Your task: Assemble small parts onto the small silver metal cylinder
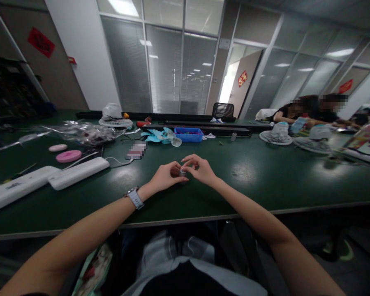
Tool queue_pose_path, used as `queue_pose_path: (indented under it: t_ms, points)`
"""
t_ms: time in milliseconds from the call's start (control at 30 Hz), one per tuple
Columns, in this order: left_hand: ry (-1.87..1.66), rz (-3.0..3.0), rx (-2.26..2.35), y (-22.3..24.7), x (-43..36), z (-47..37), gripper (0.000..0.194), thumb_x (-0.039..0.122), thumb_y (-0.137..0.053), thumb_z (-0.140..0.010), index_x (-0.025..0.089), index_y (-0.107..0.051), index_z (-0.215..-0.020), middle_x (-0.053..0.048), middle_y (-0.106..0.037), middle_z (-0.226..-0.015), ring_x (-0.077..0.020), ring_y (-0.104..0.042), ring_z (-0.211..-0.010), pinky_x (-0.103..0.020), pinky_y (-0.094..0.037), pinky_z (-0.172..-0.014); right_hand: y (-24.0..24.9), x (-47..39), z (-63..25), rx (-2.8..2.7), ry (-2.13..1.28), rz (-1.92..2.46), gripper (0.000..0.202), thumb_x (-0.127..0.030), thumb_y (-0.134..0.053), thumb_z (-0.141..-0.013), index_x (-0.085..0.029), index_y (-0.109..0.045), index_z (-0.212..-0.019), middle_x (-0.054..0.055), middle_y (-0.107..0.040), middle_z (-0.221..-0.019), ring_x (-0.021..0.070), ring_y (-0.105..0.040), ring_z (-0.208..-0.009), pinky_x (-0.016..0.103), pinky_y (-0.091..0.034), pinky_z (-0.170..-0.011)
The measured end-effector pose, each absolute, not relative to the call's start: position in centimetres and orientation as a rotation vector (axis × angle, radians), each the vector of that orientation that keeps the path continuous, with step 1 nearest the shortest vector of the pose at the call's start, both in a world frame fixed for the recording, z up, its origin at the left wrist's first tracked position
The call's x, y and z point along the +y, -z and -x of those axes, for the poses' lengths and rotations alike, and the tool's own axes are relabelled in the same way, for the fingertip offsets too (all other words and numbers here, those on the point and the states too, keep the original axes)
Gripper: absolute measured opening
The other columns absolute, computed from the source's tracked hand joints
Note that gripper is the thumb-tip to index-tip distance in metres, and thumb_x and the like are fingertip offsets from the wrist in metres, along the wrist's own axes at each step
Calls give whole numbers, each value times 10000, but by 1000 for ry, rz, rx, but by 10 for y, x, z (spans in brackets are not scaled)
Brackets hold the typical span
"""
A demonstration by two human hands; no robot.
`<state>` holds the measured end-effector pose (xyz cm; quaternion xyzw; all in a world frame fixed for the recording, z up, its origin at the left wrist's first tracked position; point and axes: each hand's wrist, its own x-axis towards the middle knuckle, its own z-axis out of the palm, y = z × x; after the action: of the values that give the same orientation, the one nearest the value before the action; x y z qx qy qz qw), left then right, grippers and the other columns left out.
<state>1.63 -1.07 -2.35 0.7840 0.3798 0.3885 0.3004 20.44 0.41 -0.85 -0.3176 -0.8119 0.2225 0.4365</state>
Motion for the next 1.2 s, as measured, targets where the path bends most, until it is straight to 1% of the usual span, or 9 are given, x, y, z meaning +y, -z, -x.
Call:
queue_pose_path:
  t_ms: [267, 367, 567, 667, 733, 867, 933, 1033, 1200]
  points:
    - [-1053, -2073, 1017, 27, -9, -17, 444, 448, -756, -637, 174, -581, -939, -53, -713, -840, -196, -690, -766, -345, -563, -736, 6, 17, -218, -1757, -647, 836, 360, -389, -677, -744, -189, -540, -1010, 29, -681, -814, 41, -452, -406, 180, -366, -390]
    - [-1075, -2085, 1045, 27, -9, -17, 420, 444, -746, -651, 179, -591, -937, -51, -712, -848, -193, -688, -770, -344, -564, -745, 15, 28, -236, -1890, -785, 879, 373, -383, -700, -718, -172, -557, -990, 24, -686, -770, 46, -467, -396, 170, -370, -365]
    - [-1106, -2054, 1088, 29, -4, -12, 401, 420, -740, -662, 183, -607, -957, -55, -713, -887, -197, -687, -798, -360, -562, -773, 29, 46, -261, -2176, -1020, 951, 406, -389, -707, -712, -128, -616, -1009, 60, -706, -802, 61, -516, -471, 179, -419, -431]
    - [-1088, -2011, 1069, 31, 0, -10, 417, 412, -740, -661, 179, -608, -979, -66, -710, -921, -200, -684, -824, -369, -553, -793, 26, 50, -266, -2300, -939, 980, 465, -422, -711, -705, -161, -644, -1084, 52, -689, -891, 46, -463, -499, 182, -389, -463]
    - [-1074, -1978, 1062, 32, 2, -9, 430, 408, -739, -662, 176, -607, -999, -75, -706, -950, -204, -681, -846, -379, -543, -811, 24, 51, -270, -2395, -818, 1007, 489, -445, -728, -681, -206, -665, -1103, 28, -656, -881, 50, -432, -528, 189, -367, -487]
    - [-1030, -1902, 1054, 34, 7, -9, 440, 380, -745, -655, 166, -613, -1017, -86, -708, -956, -208, -677, -862, -390, -524, -837, 24, 51, -273, -2456, -596, 1021, 433, -470, -752, -644, -252, -723, -1016, 12, -564, -799, 103, -472, -663, 225, -387, -593]
    - [-1010, -1862, 1050, 34, 9, -9, 440, 361, -757, -639, 160, -624, -1007, -90, -711, -950, -212, -676, -875, -392, -512, -854, 27, 52, -273, -2444, -579, 1011, 367, -464, -739, -666, -259, -740, -971, 17, -552, -790, 122, -491, -711, 236, -392, -626]
    - [-988, -1813, 1034, 35, 11, -9, 445, 339, -767, -622, 160, -636, -1009, -90, -714, -953, -220, -673, -896, -401, -499, -871, 30, 53, -271, -2430, -618, 995, 296, -442, -719, -701, -264, -750, -935, 19, -566, -782, 124, -502, -710, 238, -391, -619]
    - [-977, -1776, 972, 36, 12, -9, 418, 284, -754, -632, 158, -638, -1013, -80, -713, -940, -215, -672, -887, -394, -498, -861, 25, 47, -255, -2204, -667, 976, 306, -437, -637, -781, -235, -729, -991, 29, -610, -816, 116, -527, -679, 241, -412, -604]
